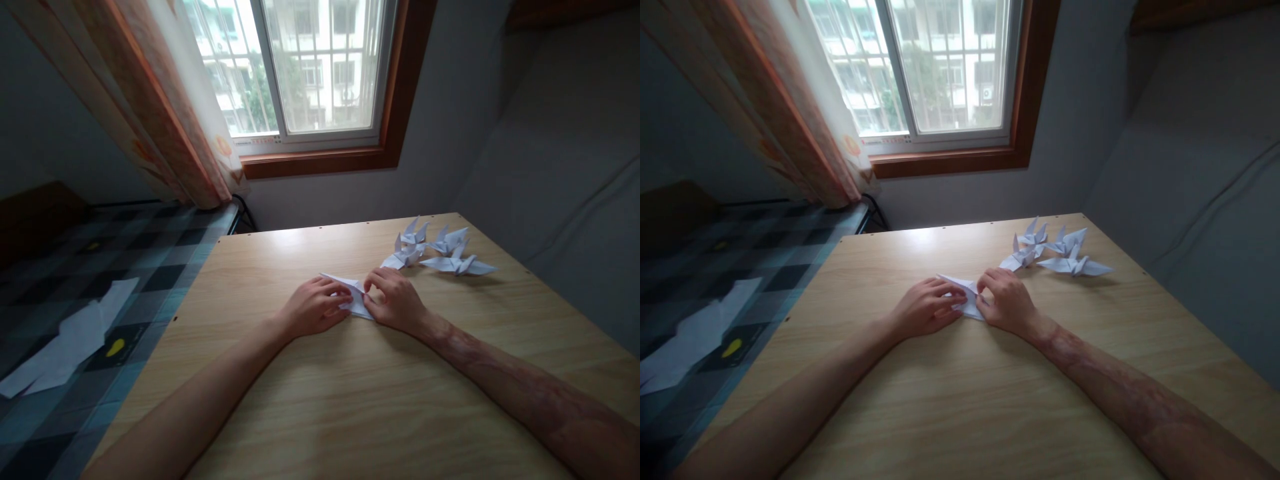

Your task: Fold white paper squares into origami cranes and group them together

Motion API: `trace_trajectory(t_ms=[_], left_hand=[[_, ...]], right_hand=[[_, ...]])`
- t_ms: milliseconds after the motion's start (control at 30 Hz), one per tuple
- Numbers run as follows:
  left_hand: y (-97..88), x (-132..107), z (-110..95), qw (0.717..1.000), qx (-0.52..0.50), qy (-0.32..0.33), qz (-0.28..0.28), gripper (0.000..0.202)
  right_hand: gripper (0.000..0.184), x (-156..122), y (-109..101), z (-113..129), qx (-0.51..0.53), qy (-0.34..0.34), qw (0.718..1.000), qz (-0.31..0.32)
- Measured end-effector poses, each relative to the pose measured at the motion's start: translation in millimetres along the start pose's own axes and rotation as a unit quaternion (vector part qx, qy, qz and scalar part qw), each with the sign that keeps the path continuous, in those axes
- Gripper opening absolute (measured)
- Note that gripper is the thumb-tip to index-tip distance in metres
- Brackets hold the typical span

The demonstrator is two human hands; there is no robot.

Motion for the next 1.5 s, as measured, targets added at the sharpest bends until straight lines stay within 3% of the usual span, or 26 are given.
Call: trace_trajectory(t_ms=[167,333,467,767,900,1033,1233,1367,1500], left_hand=[[3.0,-2,5,0.997,-0.069,-0.017,0.004,0.030],[3.8,-3,7,0.992,-0.119,-0.044,0.023,0.028],[2.8,-1,6,0.991,-0.107,-0.060,0.056,0.038],[1.6,2,2,0.993,-0.076,-0.012,0.090,0.044],[0.5,2,1,0.989,-0.109,-0.001,0.099,0.046],[-4.3,2,2,0.987,-0.139,-0.002,0.078,0.053],[-7.3,1,4,0.984,-0.167,-0.001,0.064,0.054],[-4.1,0,5,0.982,-0.177,-0.031,0.061,0.058],[0.5,-1,8,0.976,-0.200,-0.056,0.070,0.044]], right_hand=[[0.010,2,-2,-2,0.092,0.009,0.996,0.004],[0.015,3,-1,-16,0.149,0.077,0.986,-0.014],[0.009,6,0,-20,0.176,0.097,0.980,0.002],[0.010,5,3,-23,0.190,0.088,0.978,0.001],[0.027,4,2,-26,0.187,0.068,0.980,-0.010],[0.053,5,4,-22,0.193,0.014,0.980,0.043],[0.055,5,6,-18,0.150,-0.011,0.985,0.081],[0.069,4,8,-17,0.137,-0.020,0.986,0.097],[0.065,5,7,-12,0.120,-0.027,0.987,0.106]])
Point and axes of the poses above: each hand's wrist, its own x-axis towards the middle knuckle, its own y-axis out of the palm, z = x × y, the point moved 4 cm from there along x, towards the middle knuckle, and after that the axes turned 10 degrees about x, right-handed, at the moved point
